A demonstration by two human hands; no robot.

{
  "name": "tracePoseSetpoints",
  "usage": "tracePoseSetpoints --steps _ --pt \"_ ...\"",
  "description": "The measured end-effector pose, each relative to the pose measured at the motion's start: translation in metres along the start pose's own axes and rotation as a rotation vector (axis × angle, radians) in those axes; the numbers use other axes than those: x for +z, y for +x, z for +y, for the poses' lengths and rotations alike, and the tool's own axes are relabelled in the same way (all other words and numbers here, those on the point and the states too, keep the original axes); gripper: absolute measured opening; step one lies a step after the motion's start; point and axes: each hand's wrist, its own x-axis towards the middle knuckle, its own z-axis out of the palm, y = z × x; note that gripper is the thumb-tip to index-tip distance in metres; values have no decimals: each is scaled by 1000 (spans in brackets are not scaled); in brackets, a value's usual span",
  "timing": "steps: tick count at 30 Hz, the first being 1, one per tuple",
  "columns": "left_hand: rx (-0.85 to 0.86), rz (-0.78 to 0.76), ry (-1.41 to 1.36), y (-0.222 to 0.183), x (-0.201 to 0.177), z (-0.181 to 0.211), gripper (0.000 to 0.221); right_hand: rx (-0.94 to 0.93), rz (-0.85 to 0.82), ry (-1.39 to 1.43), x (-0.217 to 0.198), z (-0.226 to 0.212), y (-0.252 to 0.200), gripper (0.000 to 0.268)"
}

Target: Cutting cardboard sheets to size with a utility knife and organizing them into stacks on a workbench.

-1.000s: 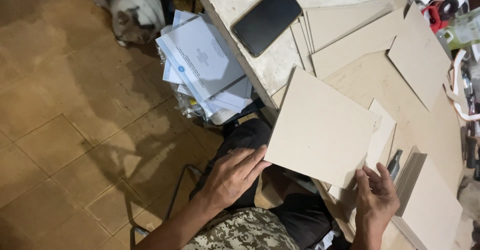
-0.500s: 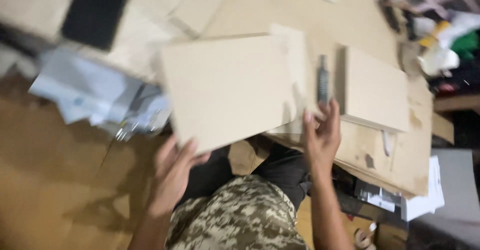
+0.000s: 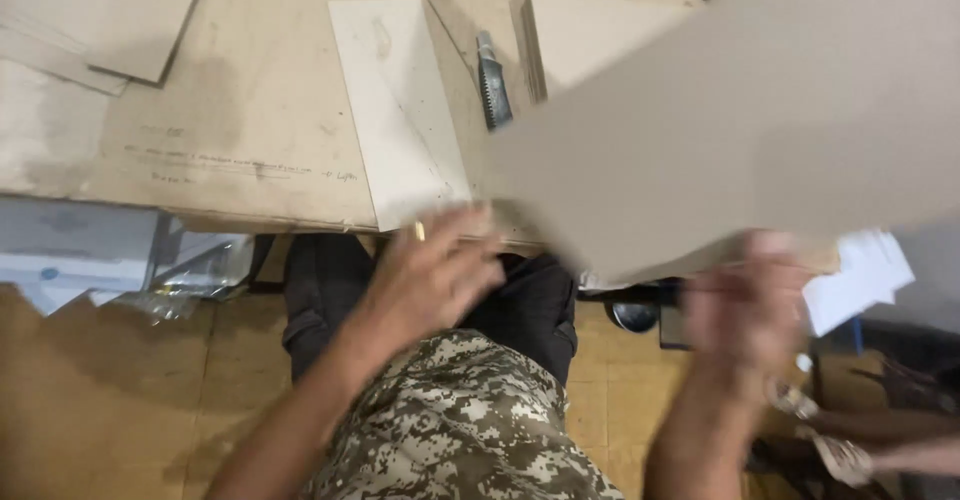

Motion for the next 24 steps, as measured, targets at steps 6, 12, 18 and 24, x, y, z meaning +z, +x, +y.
tracePoseSetpoints --steps 6,12,18,24 --pt "-64 -263 213 17 4 -67 18 -583 -99 -534 40 -74 48 37" --pt "-287 -259 362 44 -44 -68 17 -468 -153 -370 7 -49 72 49" --pt "-486 32 -557 82 -40 -30 78 -305 -56 -150 -74 48 92 38" --pt "-365 199 -818 117 19 9 69 -119 -23 -381 -16 61 58 33"
